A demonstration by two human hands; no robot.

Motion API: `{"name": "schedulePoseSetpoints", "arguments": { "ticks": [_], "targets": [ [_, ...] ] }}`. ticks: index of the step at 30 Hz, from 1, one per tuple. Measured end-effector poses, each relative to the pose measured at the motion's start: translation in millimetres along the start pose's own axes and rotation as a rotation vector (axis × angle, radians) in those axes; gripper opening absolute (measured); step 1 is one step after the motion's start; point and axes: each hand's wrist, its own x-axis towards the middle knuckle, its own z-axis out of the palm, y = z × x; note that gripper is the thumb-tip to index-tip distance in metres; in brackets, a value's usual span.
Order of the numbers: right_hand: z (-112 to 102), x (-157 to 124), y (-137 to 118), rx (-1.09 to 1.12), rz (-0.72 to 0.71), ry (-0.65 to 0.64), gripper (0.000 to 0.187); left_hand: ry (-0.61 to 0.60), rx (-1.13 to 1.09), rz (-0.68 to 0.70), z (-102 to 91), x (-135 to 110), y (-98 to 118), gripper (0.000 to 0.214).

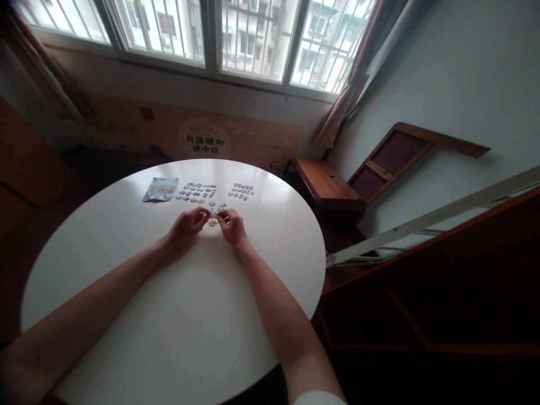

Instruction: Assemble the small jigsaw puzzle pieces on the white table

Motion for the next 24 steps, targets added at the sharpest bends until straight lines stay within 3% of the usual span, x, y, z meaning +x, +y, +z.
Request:
{"name": "schedulePoseSetpoints", "arguments": {
  "ticks": [24],
  "targets": [
    [-1.1,0.0,0.0,0.001,0.006,-0.010,0.008,-0.001,-0.003,-0.010,1.0,0.5,-0.2,0.027]
  ]
}}
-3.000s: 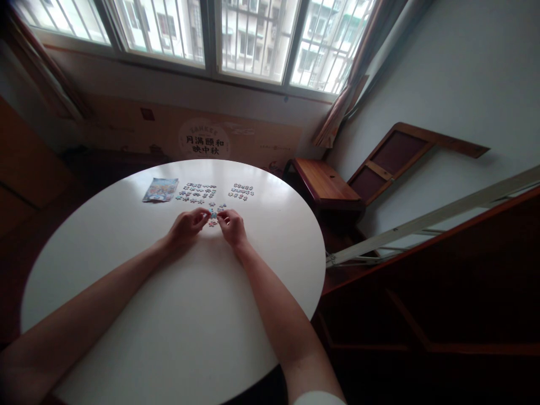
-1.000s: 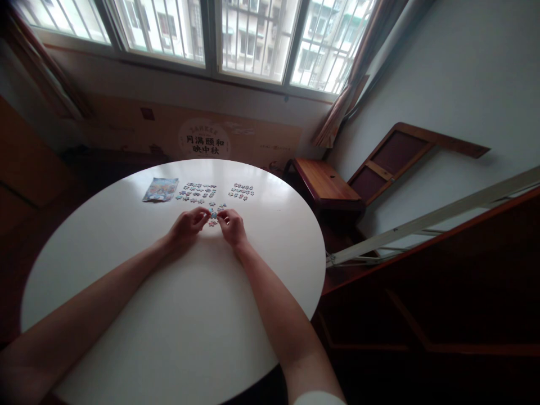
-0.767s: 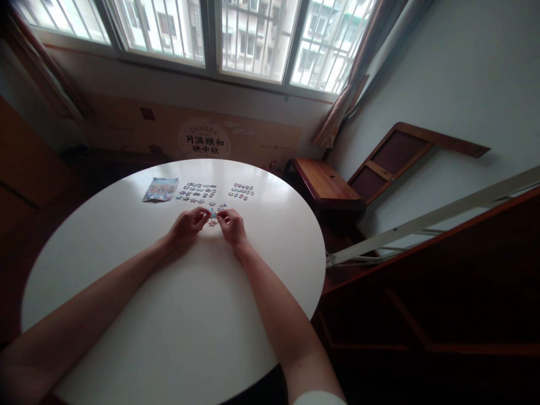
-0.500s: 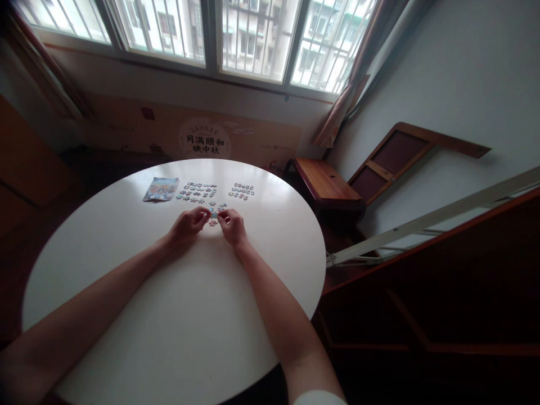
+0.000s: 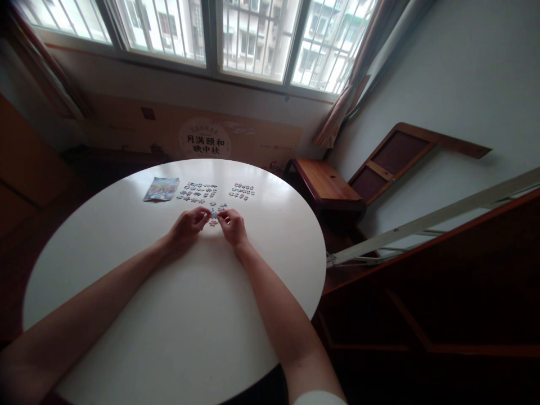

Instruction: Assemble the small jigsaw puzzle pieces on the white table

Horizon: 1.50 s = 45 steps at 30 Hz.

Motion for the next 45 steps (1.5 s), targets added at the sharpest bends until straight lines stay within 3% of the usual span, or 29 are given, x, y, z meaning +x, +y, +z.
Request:
{"name": "schedulePoseSetpoints", "arguments": {
  "ticks": [45],
  "targets": [
    [-0.2,-0.2,-2.6,-0.002,-0.004,-0.014,0.009,-0.029,-0.009,0.005,-4.7,0.1,4.6,0.023]
  ]
}}
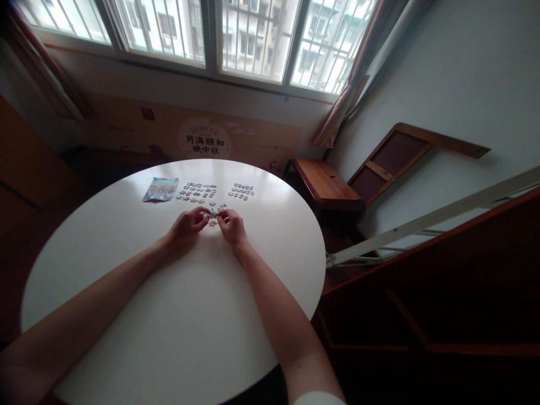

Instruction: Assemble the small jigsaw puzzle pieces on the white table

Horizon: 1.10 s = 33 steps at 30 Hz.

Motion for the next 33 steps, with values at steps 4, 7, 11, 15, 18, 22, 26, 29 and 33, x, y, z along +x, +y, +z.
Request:
{"name": "schedulePoseSetpoints", "arguments": {
  "ticks": [4,7,11,15,18,22,26,29,33],
  "targets": [
    [-0.4,0.3,-0.5,0.014,0.002,-0.005,0.008,0.002,-0.007,0.003,1.2,0.4,-2.0,0.024],
    [-0.7,0.2,-1.2,0.025,0.014,-0.008,0.008,-0.002,-0.009,-0.001,1.5,0.6,-2.4,0.025],
    [-0.5,-0.1,-1.4,0.028,0.013,-0.005,0.007,-0.005,0.000,-0.015,1.3,0.5,-2.1,0.026],
    [0.2,0.1,0.0,0.012,0.008,0.002,0.007,-0.001,0.008,-0.004,1.5,0.5,-2.4,0.025],
    [0.4,0.1,1.1,0.007,0.006,0.010,0.006,0.003,0.007,0.006,1.7,0.5,-2.7,0.024],
    [0.4,-0.1,1.6,0.011,0.005,0.012,0.007,-0.006,0.000,0.001,1.5,0.5,-2.8,0.026],
    [-0.1,-0.2,0.6,0.008,0.005,0.009,0.008,-0.007,-0.008,-0.003,1.7,0.3,-3.1,0.027],
    [-0.6,-0.4,-0.5,0.009,0.004,0.013,0.007,-0.002,-0.009,-0.011,2.2,0.0,-3.1,0.026],
    [-0.6,-0.3,-0.6,0.013,0.001,0.010,0.008,0.004,-0.010,-0.015,2.7,0.0,-3.7,0.026]
  ]
}}
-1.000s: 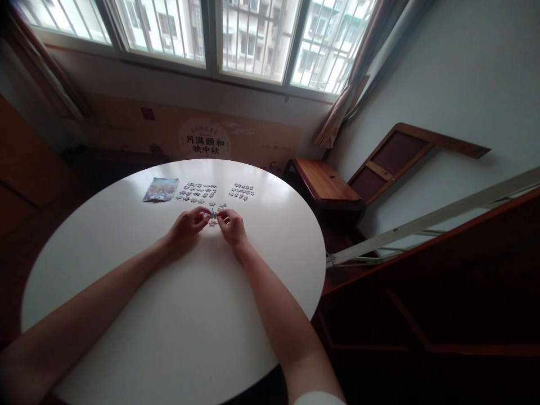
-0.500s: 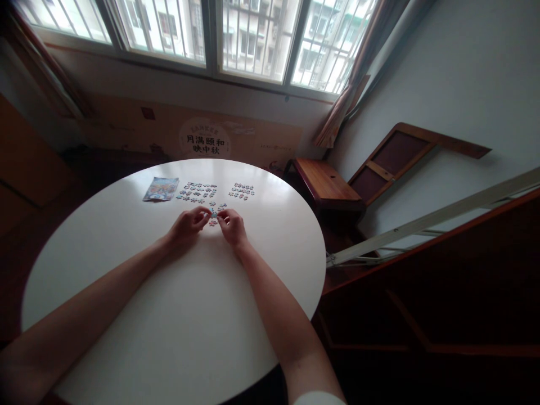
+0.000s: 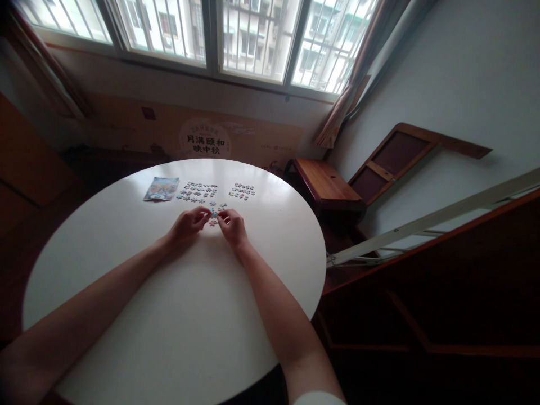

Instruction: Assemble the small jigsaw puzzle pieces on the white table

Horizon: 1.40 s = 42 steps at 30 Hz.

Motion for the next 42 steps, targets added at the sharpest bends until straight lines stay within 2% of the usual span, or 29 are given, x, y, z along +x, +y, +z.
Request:
{"name": "schedulePoseSetpoints", "arguments": {
  "ticks": [14,24,42],
  "targets": [
    [0.4,0.0,2.9,-0.029,-0.013,0.005,0.009,0.013,0.008,-0.002,0.9,0.5,-0.3,0.026],
    [-0.8,0.2,-2.6,-0.041,-0.015,0.016,0.007,0.012,-0.077,-0.002,-0.9,1.4,1.8,0.034],
    [1.3,-0.6,2.5,-0.029,-0.011,0.006,0.008,0.005,-0.057,0.002,0.5,1.3,-0.7,0.028]
  ]
}}
